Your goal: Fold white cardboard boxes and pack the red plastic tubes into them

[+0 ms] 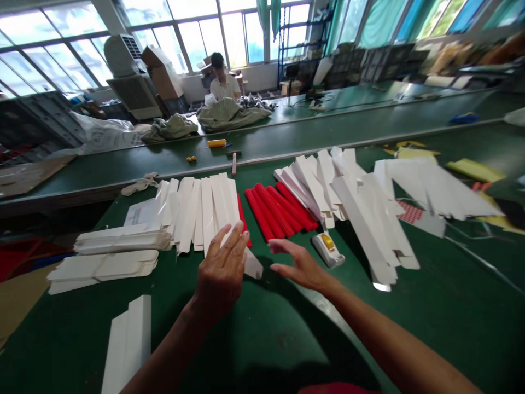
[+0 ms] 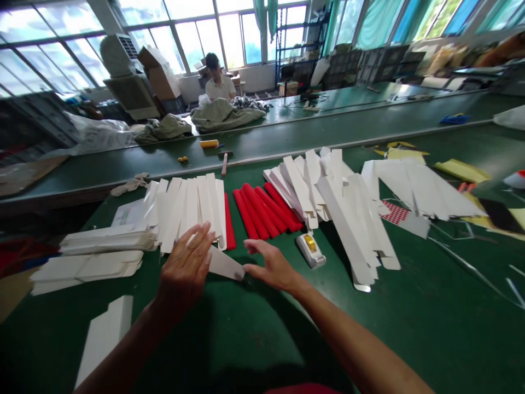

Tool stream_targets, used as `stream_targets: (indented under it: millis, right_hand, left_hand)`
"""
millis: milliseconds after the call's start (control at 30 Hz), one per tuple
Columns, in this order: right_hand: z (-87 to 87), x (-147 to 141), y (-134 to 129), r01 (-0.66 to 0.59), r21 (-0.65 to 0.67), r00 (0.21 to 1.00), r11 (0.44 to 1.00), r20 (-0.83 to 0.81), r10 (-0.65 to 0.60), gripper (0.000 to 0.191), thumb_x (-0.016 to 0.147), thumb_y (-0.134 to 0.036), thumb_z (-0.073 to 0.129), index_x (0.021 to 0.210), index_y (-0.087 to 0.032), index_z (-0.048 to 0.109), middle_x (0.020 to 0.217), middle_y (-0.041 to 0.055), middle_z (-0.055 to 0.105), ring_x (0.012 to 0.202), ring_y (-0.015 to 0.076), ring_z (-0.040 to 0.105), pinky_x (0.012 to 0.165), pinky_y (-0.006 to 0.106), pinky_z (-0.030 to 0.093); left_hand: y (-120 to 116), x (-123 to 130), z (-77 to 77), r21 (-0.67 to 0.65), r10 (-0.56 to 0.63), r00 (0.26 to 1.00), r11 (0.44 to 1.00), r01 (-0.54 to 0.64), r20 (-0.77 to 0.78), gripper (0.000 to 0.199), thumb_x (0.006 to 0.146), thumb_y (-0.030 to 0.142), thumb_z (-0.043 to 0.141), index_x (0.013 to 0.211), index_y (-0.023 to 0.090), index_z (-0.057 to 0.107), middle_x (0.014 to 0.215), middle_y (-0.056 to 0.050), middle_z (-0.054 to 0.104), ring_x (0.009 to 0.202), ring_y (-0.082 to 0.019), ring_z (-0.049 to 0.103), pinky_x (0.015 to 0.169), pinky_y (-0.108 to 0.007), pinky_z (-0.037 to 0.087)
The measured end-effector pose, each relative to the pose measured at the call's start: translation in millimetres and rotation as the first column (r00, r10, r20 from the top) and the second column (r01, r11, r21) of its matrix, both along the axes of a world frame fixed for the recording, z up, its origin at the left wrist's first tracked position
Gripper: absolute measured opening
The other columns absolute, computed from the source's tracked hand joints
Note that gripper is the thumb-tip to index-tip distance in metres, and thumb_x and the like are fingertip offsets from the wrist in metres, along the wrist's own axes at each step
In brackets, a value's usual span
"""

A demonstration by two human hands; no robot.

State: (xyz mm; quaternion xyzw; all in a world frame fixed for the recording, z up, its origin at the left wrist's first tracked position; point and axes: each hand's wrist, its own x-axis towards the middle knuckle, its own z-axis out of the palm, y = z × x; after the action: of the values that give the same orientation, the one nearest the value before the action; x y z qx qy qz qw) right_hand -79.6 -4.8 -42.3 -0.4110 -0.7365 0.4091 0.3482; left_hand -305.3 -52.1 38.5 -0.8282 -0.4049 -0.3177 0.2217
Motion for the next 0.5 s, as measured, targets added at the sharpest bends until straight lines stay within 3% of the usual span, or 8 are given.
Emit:
stream_targets:
  millis: [33, 67, 100, 167, 300, 400, 500]
  right_hand:
    - [-11.0, 22, -1, 0.234, -0.082, 0.972, 0.969, 0.035, -0.231, 0.051, 0.075, -0.041, 0.07, 0.12, -0.019, 0.062, 0.11, 0.007, 0.068, 0.097, 0.0205, 0.064, 0.091, 0.034, 0.05]
    - [-22.0, 45, 0, 0.427, -0.113, 0.904, 0.897, 0.075, -0.421, 0.045, 0.081, -0.042, 0.063, 0.119, -0.018, 0.062, 0.107, 0.0081, 0.068, 0.096, 0.021, 0.064, 0.09, 0.035, 0.05]
    - [-32.7, 66, 1, 0.569, -0.125, 0.822, 0.813, 0.111, -0.558, 0.042, 0.087, -0.041, 0.052, 0.118, -0.015, 0.061, 0.106, 0.0108, 0.068, 0.097, 0.0223, 0.063, 0.089, 0.036, 0.049]
    - [-52.0, 102, 4, 0.724, -0.165, 0.69, 0.67, 0.189, -0.699, 0.036, 0.092, -0.035, 0.043, 0.107, -0.011, 0.065, 0.093, 0.0126, 0.069, 0.092, 0.0238, 0.063, 0.082, 0.035, 0.049]
    - [-81.5, 136, 11, 0.789, -0.333, 0.61, 0.516, 0.331, -0.72, 0.023, 0.088, -0.029, 0.056, 0.075, -0.013, 0.066, 0.061, 0.0018, 0.061, 0.062, 0.0167, 0.061, 0.06, 0.028, 0.047]
    - [-94.2, 137, 19, 0.778, -0.468, 0.605, 0.419, 0.378, -0.701, 0.022, 0.092, -0.032, 0.059, 0.083, -0.012, 0.063, 0.067, -0.0024, 0.06, 0.056, 0.0095, 0.056, 0.054, 0.024, 0.048]
    - [-98.2, 134, 29, 0.739, -0.588, 0.609, 0.328, 0.375, -0.699, 0.021, 0.093, -0.033, 0.059, 0.093, -0.012, 0.062, 0.079, -0.0005, 0.062, 0.061, 0.0088, 0.058, 0.056, 0.023, 0.051]
  left_hand:
    - [-1, -1, -0.1, -0.007, 0.001, 1.0, 1.0, -0.001, 0.01, 0.043, 0.087, 0.004, 0.052, 0.13, 0.003, 0.053, 0.135, -0.022, 0.056, 0.134, -0.031, 0.046, 0.104, -0.05, 0.048]
    - [-2, -2, -0.3, -0.012, -0.001, 1.0, 1.0, 0.001, 0.022, 0.044, 0.087, 0.004, 0.052, 0.13, 0.004, 0.053, 0.135, -0.021, 0.056, 0.133, -0.031, 0.046, 0.104, -0.05, 0.049]
    - [-3, -3, -0.5, -0.015, -0.005, 0.999, 1.0, 0.005, 0.035, 0.044, 0.087, 0.004, 0.052, 0.131, 0.004, 0.052, 0.135, -0.021, 0.056, 0.133, -0.031, 0.047, 0.104, -0.05, 0.049]
    - [-5, -3, -1.0, -0.026, -0.012, 0.998, 1.0, 0.014, 0.055, 0.045, 0.086, 0.004, 0.052, 0.132, 0.005, 0.052, 0.135, -0.021, 0.056, 0.132, -0.031, 0.048, 0.104, -0.05, 0.048]
    - [-5, -1, -1.3, -0.034, -0.027, 0.996, 0.999, 0.03, 0.085, 0.047, 0.086, 0.005, 0.052, 0.133, 0.007, 0.051, 0.135, -0.02, 0.057, 0.13, -0.031, 0.049, 0.102, -0.052, 0.05]
    - [-5, -1, -1.5, -0.028, -0.032, 0.995, 0.999, 0.035, 0.09, 0.046, 0.086, 0.004, 0.053, 0.132, 0.007, 0.052, 0.133, -0.02, 0.058, 0.129, -0.03, 0.051, 0.101, -0.052, 0.051]
    - [-5, -2, -1.8, -0.023, -0.033, 0.995, 0.999, 0.035, 0.094, 0.044, 0.085, 0.004, 0.055, 0.13, 0.006, 0.054, 0.13, -0.02, 0.06, 0.128, -0.03, 0.051, 0.101, -0.051, 0.051]
